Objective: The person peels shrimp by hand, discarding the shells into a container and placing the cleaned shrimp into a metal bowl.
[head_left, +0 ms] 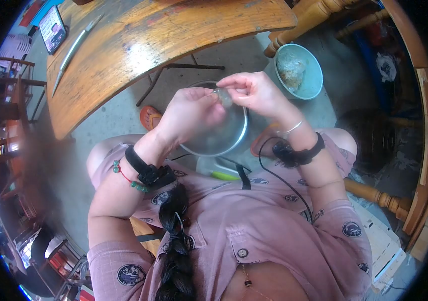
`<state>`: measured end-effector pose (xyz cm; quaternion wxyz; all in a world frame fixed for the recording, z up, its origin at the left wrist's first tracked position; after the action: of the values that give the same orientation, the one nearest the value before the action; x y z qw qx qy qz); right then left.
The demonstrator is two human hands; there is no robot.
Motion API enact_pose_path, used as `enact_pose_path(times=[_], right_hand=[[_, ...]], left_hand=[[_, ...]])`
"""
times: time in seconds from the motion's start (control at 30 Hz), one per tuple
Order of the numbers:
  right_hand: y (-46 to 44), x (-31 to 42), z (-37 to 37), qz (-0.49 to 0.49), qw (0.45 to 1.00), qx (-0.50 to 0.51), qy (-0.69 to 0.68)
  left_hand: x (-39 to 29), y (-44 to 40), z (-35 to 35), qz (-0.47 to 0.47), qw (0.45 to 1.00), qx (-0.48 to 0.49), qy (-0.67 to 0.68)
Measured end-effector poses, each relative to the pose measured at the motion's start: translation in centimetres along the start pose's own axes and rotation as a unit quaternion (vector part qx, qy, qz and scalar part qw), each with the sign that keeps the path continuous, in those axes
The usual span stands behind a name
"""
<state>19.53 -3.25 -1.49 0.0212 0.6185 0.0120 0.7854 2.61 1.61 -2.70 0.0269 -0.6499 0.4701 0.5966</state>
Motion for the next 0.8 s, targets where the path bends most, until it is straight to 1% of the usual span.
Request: enact_pose_path(times=[0.03, 0.1, 0.23, 0.27, 0.3, 0.33, 0.4, 0.47, 0.5, 0.53, 0.6, 0.63, 0.67, 0.7, 0.73, 0.77, 0.8], right_hand=[[0.0, 0.0, 0.1, 0.000, 1.000, 0.000, 0.000], [0.0, 0.1, 0.3, -0.049, 0.996, 0.010, -0.074], [0.0, -0.2, 0.4, -0.061, 0.993, 0.018, -0.100], [0.1, -0.4, 0.3, -0.089, 0.983, 0.031, -0.159], [0.2, -0.6, 0.1, -0.116, 0.968, 0.044, -0.218], [0.2, -0.7, 0.2, -0.116, 0.968, 0.044, -0.218], [0.2, -0.9, 0.0, -0.166, 0.935, 0.089, -0.302], [0.2, -1.5, -0.3, -0.183, 0.924, 0.080, -0.325], [0.1, -1.5, -0.6, -0.200, 0.913, 0.069, -0.348], [0.0, -1.3, -0.8, -0.199, 0.913, 0.070, -0.348], [0.0, -0.4, -0.7, -0.135, 0.954, 0.033, -0.267], [0.1, 0.0, -0.7, -0.135, 0.954, 0.034, -0.267], [0.1, 0.6, -0.6, -0.083, 0.976, 0.025, -0.200], [0.2, 1.1, -0.5, -0.030, 0.991, 0.015, -0.131], [0.3, 1.5, -0.6, -0.030, 0.991, 0.016, -0.131], [0.4, 2.0, -0.5, 0.007, 0.999, -0.005, -0.032], [0.5, 2.3, -0.4, 0.044, 0.996, -0.027, 0.067]], left_hand=[[0.0, 0.0, 0.0, 0.000, 1.000, -0.004, -0.004], [0.1, 0.0, 0.0, -0.004, 1.000, -0.004, -0.008], [-0.1, 0.1, -0.2, -0.020, 0.999, 0.004, -0.026], [0.0, 0.0, -0.1, -0.021, 0.999, 0.004, -0.026], [0.0, -0.1, 0.1, -0.063, 0.996, 0.006, -0.066], [0.0, -0.2, 0.2, -0.105, 0.989, 0.008, -0.105], [0.2, -0.4, 0.4, -0.123, 0.984, -0.009, -0.126], [0.4, -0.6, 0.5, -0.141, 0.979, -0.025, -0.148], [0.2, -0.6, 0.5, -0.178, 0.968, -0.034, -0.174], [0.0, -0.5, 0.5, -0.214, 0.955, -0.044, -0.199], [-0.1, -0.6, 0.6, -0.198, 0.960, -0.046, -0.190], [-0.2, -0.5, 0.6, -0.181, 0.966, -0.048, -0.181], [-0.3, -0.5, 0.7, -0.180, 0.966, -0.048, -0.181], [-0.3, -0.5, 0.8, -0.153, 0.973, -0.046, -0.165], [-0.2, -0.6, 0.8, -0.126, 0.980, -0.044, -0.149], [-0.1, -0.6, 0.8, -0.126, 0.980, -0.044, -0.148], [0.0, -0.7, 0.8, -0.133, 0.974, -0.043, -0.177]])
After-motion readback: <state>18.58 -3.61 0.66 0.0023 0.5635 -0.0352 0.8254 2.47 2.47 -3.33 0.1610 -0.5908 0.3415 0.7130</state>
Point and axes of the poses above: each hand's wrist, its own y-axis away from the middle knuckle, its own z-axis out of the back of the hand, x = y × z, the point moved 3 cm from there along -y, towards the middle knuckle, and after that the axes turned 5 degrees about -x, right-handed, at the moved point
